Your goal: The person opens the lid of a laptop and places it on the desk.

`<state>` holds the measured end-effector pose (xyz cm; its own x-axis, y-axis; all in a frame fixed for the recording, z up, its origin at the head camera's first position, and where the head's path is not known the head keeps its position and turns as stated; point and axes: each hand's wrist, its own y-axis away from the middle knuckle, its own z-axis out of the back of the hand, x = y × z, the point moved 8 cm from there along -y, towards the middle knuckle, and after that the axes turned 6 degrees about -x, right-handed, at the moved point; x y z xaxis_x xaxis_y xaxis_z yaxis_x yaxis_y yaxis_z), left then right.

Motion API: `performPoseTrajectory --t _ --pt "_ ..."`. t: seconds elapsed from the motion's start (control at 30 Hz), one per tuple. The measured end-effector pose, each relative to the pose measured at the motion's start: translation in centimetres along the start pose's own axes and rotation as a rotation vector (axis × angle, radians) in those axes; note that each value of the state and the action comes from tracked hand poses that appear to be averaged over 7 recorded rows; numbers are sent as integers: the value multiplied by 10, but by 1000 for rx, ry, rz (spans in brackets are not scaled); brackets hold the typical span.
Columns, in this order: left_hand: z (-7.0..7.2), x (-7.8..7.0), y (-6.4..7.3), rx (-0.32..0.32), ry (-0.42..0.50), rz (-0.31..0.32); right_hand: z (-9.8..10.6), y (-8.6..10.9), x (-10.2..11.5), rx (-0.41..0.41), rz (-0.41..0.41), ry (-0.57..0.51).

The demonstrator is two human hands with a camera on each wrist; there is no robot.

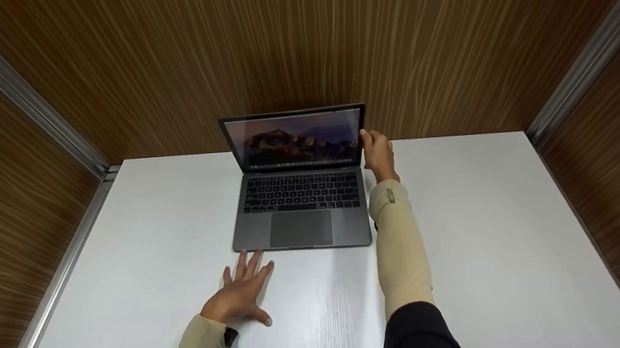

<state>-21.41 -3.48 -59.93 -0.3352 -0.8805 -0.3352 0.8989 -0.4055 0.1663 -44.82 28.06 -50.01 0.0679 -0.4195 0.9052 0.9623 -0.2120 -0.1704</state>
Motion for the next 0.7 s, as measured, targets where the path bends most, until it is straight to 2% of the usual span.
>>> performPoseTrajectory --t 0.47,0.7 --pt "-3 1 2 -25 33 -10 -9 -2 -17 -1 -51 34" --pt "-7 2 2 -56 42 -19 -10 -4 -22 -1 -41 72"
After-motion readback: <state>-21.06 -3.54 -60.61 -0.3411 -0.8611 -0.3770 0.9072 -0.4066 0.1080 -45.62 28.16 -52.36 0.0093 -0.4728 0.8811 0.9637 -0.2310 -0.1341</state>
